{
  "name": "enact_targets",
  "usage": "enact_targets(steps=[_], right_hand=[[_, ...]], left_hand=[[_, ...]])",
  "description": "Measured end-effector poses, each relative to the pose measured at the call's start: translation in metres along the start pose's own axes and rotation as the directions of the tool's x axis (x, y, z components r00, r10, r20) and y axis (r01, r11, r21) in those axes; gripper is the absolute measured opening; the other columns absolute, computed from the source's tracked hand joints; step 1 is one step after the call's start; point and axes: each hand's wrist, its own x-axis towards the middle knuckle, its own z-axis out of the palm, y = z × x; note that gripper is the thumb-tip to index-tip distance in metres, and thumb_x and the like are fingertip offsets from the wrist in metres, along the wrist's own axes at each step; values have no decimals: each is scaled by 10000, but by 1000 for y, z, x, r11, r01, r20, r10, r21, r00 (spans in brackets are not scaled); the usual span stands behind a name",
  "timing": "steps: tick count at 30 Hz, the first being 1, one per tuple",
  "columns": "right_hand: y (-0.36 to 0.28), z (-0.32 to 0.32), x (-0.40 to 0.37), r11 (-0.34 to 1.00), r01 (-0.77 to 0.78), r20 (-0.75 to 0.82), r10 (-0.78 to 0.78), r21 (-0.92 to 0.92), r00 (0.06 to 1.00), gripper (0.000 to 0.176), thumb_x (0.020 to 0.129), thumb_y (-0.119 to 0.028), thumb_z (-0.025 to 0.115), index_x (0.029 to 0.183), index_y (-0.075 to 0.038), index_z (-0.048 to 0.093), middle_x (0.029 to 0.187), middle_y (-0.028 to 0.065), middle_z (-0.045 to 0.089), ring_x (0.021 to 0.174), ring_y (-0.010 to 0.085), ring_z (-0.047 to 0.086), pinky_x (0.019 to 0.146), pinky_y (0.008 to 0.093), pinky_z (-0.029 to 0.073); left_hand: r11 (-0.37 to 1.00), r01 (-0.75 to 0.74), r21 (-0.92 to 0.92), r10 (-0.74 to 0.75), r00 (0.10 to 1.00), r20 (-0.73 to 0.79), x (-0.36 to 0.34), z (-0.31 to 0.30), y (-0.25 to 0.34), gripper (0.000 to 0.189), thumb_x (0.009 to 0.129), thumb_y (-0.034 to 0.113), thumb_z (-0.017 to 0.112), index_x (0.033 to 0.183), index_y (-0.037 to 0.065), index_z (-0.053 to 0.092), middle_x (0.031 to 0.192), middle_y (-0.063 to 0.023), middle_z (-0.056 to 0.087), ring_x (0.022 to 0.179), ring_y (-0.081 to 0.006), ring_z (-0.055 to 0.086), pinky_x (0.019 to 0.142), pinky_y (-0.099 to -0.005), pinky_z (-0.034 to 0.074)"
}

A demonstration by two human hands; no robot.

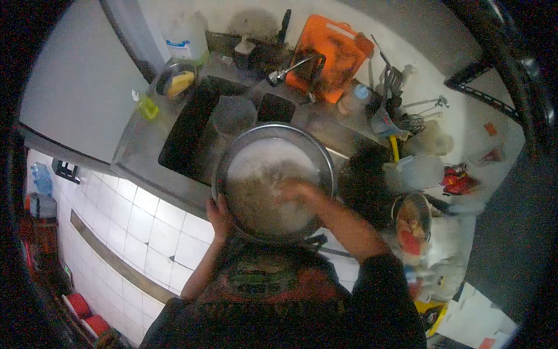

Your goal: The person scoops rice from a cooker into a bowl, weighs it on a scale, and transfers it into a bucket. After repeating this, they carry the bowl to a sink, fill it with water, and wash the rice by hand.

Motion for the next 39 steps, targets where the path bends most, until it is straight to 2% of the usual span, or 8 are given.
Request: enact_targets(steps=[2, 6, 9, 16, 22, 25, 30, 39], right_hand=[[-16, -43, 15, 999, -25, 191, 21, 23, 981, 602, 764, -333, 654, 1270, -40, 514, 1291, 182, 516, 1195, 357, 465, 987, 454, 388], [32, -9, 99, 981, 32, -669, -154, -191, 728, 629, 726, -457, 688, 1249, -140, 545, 1288, 150, 519, 1166, 357, 502, 990, 476, 394], [25, 38, 153, 953, -182, -798, -88, -241, 596, 605, 743, -415, 673, 1267, -155, 516, 1313, 142, 492, 1208, 366, 461, 980, 548, 373], [14, 48, 106, 918, -76, -457, -120, -388, 881, 497, 785, -281, 614, 1243, -109, 523, 1262, 186, 471, 1200, 399, 426, 985, 594, 323], [92, 73, 123, 784, -222, -694, -332, -579, 639, 554, 863, -285, 488, 1360, -56, 396, 1415, 215, 340, 1337, 399, 258, 1109, 525, 140], [64, 65, 98, 954, -84, -523, -82, -287, 848, 648, 862, -296, 498, 1432, -70, 288, 1501, 209, 199, 1387, 404, 158, 1125, 546, 58], [41, 39, 82, 881, -259, -431, 71, -396, 899, 668, 825, -346, 558, 1406, -89, 352, 1478, 199, 253, 1369, 416, 188, 1102, 584, 116], [38, -19, 77, 964, 0, -177, -49, -265, 983, 688, 746, -477, 638, 1329, -153, 467, 1415, 139, 383, 1298, 389, 334, 1029, 646, 245]], left_hand=[[997, 25, -77, -25, 1000, -5, 2, 3, -16, 273, 949, 241, 535, 961, -30, 514, 817, -107, 546, 763, -187, 486, 687, -336, 425], [999, -25, -23, 24, 1000, -14, 3, 1, -6, 250, 950, 235, 543, 928, -9, 493, 789, -67, 519, 735, -159, 450, 650, -321, 415], [999, -49, 24, 50, 998, -36, 3, 4, -12, 258, 952, 246, 539, 904, -2, 484, 769, -66, 503, 722, -156, 435, 634, -323, 405], [991, -73, 114, 78, 996, -38, 9, 5, -28, 282, 959, 271, 524, 917, -6, 502, 761, -63, 514, 711, -147, 437, 623, -318, 396], [997, 41, 67, -42, 999, 13, 3, -1, -9, 370, 940, 280, 516, 1028, -79, 521, 890, -241, 580, 836, -337, 559, 768, -414, 426], [996, -13, 87, 16, 999, -32, 8, 2, -24, 374, 938, 286, 516, 998, -83, 523, 882, -246, 579, 827, -345, 557, 758, -422, 425], [997, -34, 66, 34, 999, 2, 3, 0, -11, 278, 951, 257, 539, 961, -20, 523, 788, -98, 549, 737, -169, 474, 659, -339, 419], [999, -24, 33, 25, 1000, -15, 3, 3, -21, 358, 938, 268, 506, 989, -86, 530, 883, -259, 579, 827, -370, 561, 749, -420, 424]])
